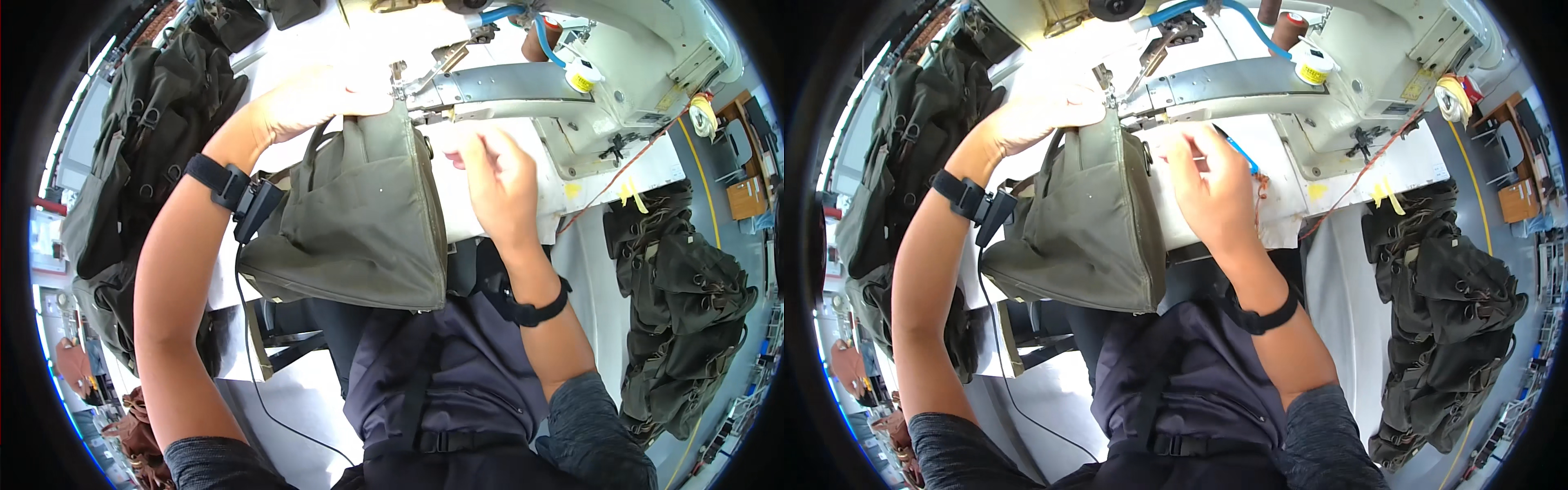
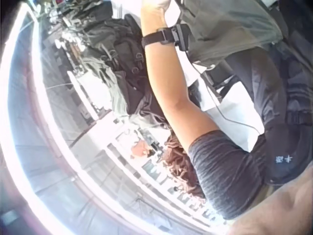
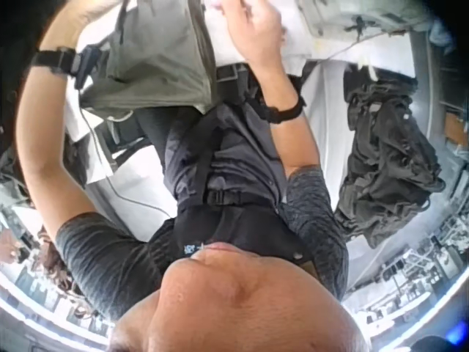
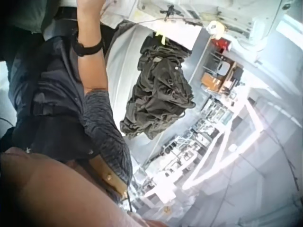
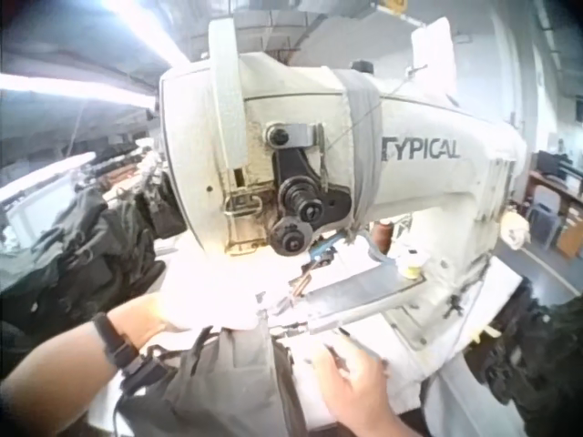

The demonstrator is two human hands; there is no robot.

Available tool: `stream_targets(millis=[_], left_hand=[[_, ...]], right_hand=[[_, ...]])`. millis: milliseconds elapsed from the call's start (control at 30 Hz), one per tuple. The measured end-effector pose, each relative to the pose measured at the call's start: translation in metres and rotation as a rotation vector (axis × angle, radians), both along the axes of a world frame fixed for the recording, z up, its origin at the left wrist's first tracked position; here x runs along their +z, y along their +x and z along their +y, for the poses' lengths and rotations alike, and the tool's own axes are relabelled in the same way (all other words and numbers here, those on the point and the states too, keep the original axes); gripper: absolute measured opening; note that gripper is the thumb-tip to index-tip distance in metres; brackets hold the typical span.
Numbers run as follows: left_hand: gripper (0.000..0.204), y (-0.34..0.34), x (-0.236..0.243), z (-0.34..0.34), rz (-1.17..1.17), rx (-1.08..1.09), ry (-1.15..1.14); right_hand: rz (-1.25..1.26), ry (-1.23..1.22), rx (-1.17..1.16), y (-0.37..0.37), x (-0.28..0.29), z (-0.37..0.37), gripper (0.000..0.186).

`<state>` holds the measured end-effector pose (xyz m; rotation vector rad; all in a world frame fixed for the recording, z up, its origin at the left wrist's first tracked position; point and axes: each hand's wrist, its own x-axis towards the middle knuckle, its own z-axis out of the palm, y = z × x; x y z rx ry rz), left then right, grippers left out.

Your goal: The person sews a zipper onto a green canvas bag using an industrial sewing machine. They guide the bag under the needle, stitch along the zipper edge, and trim excess thread with scissors. The person then inspects the stitching and handles the bag to prepare for the next step.

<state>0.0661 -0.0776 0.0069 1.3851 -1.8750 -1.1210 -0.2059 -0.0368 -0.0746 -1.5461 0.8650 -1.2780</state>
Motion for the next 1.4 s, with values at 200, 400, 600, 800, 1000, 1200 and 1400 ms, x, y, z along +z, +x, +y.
stream_targets(millis=[200,400,600,800,1000,1200,1400], left_hand=[[0.016,-0.009,0.005,0.007,-0.029,-0.005,-0.123],[0.022,-0.011,0.011,0.013,-0.275,0.062,0.048],[0.017,0.010,-0.003,0.008,-0.141,0.061,0.048],[0.018,0.006,0.013,-0.005,-0.377,-0.134,0.141],[0.018,-0.007,0.016,-0.010,-0.597,-0.094,0.297],[0.024,-0.029,0.039,0.009,-0.686,-0.070,0.218],[0.040,-0.024,0.018,0.009,-0.402,-0.084,0.154]], right_hand=[[-0.313,0.207,0.353,0.023,-0.027,-0.009,0.026],[-0.303,0.434,0.447,0.008,0.008,-0.009,0.029],[-0.065,0.417,0.460,-0.005,0.036,-0.019,0.037],[-0.421,0.706,0.584,-0.002,0.034,-0.017,0.035],[-0.488,0.703,0.622,0.009,-0.005,-0.020,0.040],[-0.370,0.317,0.381,0.012,-0.005,-0.011,0.025],[-0.444,0.527,0.451,0.009,0.004,-0.014,0.021]])
